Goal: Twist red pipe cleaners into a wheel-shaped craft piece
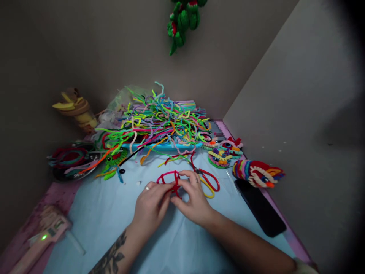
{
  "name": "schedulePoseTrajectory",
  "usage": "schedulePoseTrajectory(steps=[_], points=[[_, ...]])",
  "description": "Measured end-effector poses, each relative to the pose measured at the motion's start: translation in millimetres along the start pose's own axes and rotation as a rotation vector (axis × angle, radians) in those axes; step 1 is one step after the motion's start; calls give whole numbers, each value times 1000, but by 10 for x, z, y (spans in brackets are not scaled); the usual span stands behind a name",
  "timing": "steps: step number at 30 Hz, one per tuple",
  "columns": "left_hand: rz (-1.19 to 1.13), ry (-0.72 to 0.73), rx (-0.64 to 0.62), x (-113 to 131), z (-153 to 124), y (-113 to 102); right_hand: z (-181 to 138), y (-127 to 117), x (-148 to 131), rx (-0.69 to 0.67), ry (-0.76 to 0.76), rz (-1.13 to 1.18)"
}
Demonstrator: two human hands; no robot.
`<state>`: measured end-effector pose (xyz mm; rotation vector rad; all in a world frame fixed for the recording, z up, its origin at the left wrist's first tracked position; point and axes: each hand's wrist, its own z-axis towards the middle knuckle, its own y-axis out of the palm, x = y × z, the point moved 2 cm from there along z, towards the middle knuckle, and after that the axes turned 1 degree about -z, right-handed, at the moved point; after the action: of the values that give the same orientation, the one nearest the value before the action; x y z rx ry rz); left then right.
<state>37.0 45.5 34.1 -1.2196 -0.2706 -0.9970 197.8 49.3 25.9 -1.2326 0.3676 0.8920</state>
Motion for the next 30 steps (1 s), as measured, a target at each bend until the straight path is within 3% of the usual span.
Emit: schedulePoseTrajectory(steps=[13,30], points=[[47,49,-14,19,-1,-2,9,1,27,-45,-45,59],[152,98,8,9,25,-38,58,-91,38,-66,-207,-112]])
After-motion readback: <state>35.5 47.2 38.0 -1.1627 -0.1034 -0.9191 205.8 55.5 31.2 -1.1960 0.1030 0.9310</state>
